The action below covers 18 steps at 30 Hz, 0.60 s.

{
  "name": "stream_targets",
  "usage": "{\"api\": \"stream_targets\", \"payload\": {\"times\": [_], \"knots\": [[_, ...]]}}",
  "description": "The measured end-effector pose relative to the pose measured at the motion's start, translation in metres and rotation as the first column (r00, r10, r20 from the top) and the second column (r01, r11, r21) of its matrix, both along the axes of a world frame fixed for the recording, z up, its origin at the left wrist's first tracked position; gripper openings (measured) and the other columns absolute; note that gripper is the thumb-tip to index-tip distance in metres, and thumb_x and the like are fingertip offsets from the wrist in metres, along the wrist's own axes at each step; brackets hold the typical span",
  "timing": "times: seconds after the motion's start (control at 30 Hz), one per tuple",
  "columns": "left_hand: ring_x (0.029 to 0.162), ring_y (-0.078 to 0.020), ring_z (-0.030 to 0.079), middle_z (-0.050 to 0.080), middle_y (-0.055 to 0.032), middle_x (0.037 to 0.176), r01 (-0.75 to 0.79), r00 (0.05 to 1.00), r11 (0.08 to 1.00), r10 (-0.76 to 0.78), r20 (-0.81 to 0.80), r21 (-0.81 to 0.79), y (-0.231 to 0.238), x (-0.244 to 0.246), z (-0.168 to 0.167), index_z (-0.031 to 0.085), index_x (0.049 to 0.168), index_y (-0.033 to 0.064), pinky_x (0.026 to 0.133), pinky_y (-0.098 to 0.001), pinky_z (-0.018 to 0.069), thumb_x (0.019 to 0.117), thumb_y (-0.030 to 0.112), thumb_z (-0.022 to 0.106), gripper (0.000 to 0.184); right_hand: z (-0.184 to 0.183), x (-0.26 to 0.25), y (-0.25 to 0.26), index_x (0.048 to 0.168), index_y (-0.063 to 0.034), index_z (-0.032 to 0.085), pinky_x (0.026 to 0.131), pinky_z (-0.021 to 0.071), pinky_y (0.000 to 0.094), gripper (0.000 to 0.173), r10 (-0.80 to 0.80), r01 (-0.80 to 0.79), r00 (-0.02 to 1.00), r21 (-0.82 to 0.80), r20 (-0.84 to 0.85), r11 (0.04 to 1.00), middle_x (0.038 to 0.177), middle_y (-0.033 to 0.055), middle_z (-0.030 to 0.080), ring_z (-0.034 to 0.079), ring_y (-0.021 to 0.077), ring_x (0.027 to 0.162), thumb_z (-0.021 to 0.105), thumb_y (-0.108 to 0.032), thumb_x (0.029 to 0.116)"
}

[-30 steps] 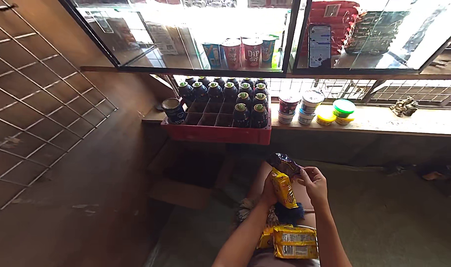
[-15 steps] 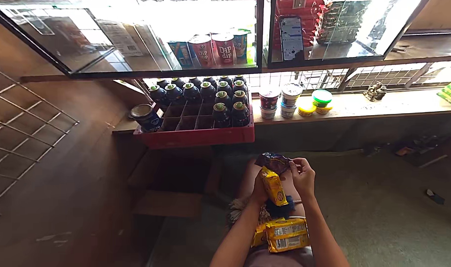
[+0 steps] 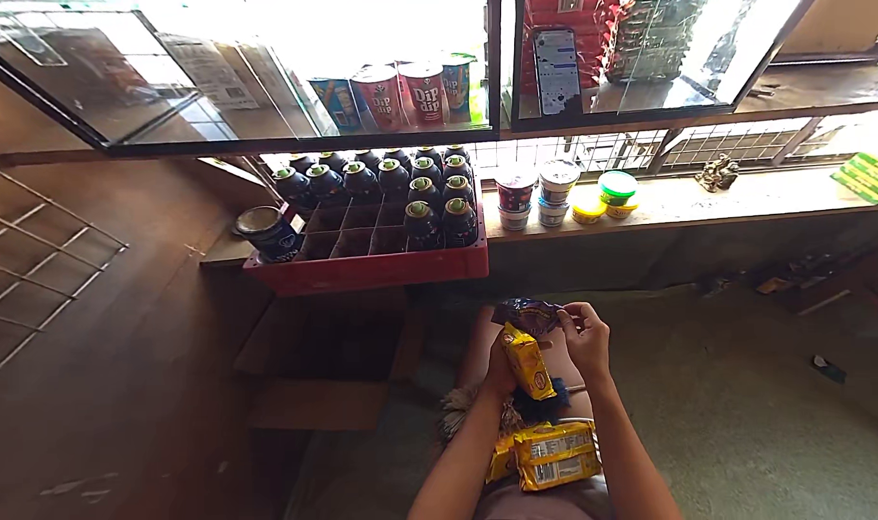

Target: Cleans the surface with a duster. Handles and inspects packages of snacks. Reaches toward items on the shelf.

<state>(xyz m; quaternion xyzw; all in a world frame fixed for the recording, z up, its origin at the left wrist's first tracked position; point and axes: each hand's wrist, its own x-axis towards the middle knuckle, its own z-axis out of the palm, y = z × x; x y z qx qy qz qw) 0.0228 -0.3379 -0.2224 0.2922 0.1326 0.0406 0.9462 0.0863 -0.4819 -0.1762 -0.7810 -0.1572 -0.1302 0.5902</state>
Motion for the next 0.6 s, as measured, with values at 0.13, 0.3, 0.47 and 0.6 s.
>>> {"api": "stream_targets", "payload": {"times": [0.13,0.3,0.47,0.6], "knots": [[0.094,-0.0233,0.073,0.074,-0.0117,0.099,0.024,1.0,0.999,-0.024,0.012,-0.036,0.001,0.001,-0.004,0.062,0.114,0.0097,0.082,-0.0419,0.0616,0.1098,0.041,0.009,0.062,0.002,0.0,-0.001,0.104,0.0014,0.07,0.073,0.0614,0.0251,0.015,-0.004,0.003,1.0,-0.02,-0.017,1.0,0.094,0.0111,0.074,0.073,0.0113,0.078,0.066,-0.011,0.0963],[0.092,-0.0242,0.074,0.075,-0.0115,0.098,0.018,1.0,0.999,-0.018,0.017,-0.041,-0.001,0.0,-0.001,0.062,0.113,0.0106,0.079,-0.0428,0.0626,0.1094,0.041,0.007,0.063,0.001,0.004,-0.005,0.103,-0.0009,0.07,0.072,0.0611,0.0283,0.015,0.056,-0.06,0.995,-0.047,-0.078,0.997,0.092,0.008,0.074,0.071,0.0114,0.074,0.066,-0.013,0.0965],[0.091,-0.0213,0.074,0.074,-0.0096,0.097,-0.018,1.0,1.0,0.018,0.003,0.003,0.001,-0.002,-0.003,0.061,0.114,0.0112,0.077,-0.04,0.0623,0.1093,0.041,0.006,0.062,0.001,0.002,-0.004,0.103,0.001,0.068,0.067,0.0606,0.0263,0.015,0.15,-0.15,0.974,0.017,-0.171,0.989,0.091,0.0084,0.073,0.07,0.0099,0.071,0.066,-0.012,0.0961],[0.085,-0.0203,0.074,0.075,-0.0094,0.092,-0.038,0.999,0.998,0.038,-0.005,-0.057,0.001,-0.003,-0.001,0.063,0.108,0.0118,0.072,-0.0384,0.0625,0.1087,0.044,0.004,0.067,0.012,0.0,-0.003,0.105,0.0008,0.067,0.062,0.0608,0.0263,0.014,0.199,-0.176,0.941,0.108,-0.274,0.978,0.092,0.0084,0.073,0.071,0.0106,0.07,0.066,-0.01,0.0968]]}}
